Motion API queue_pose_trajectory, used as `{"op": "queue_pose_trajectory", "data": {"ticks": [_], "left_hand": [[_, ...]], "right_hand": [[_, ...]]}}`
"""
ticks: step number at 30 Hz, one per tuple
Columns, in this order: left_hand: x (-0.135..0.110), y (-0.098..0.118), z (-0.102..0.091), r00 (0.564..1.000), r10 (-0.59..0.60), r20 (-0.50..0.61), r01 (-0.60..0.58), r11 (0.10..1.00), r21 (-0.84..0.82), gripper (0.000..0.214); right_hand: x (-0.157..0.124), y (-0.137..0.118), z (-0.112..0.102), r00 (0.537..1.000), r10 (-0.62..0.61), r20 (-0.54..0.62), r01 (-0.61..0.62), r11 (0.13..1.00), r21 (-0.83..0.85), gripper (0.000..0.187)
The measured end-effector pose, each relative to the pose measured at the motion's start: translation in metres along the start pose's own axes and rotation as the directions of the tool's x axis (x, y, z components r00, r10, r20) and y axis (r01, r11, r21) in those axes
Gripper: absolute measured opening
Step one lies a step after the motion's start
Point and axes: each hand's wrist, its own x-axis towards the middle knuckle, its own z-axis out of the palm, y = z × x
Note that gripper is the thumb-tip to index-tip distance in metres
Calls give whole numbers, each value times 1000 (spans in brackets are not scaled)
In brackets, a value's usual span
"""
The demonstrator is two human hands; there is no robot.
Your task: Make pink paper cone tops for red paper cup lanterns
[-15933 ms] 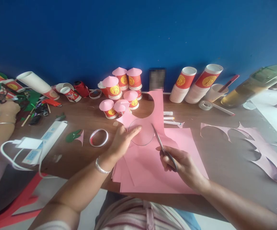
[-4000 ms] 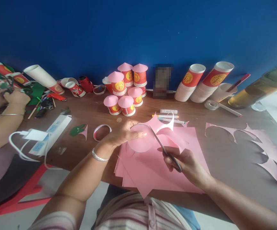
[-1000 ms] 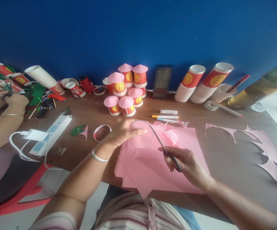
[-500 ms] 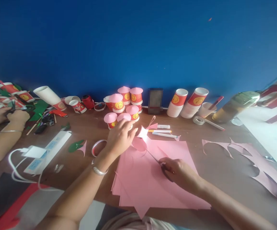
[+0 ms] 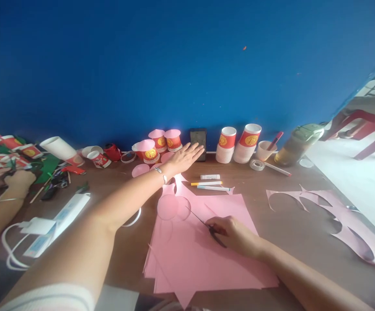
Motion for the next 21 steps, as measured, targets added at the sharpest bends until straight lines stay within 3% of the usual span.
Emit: {"op": "queue_pose_trajectory", "data": {"ticks": [11,17,21], "left_hand": [[10,-17,12,999,-39,-16,39,999,-12,65],[3,-20,-3,995,-39,-93,33,997,-66,63],[-21,-6,-20,969,-64,-238,23,985,-168,57]], "right_hand": [[0,-3,-1,1000,12,-8,-12,1000,14,22],[0,-5,-2,1000,20,9,-20,998,52,22],[-1,-4,-2,1000,17,19,-18,998,54,23]]}}
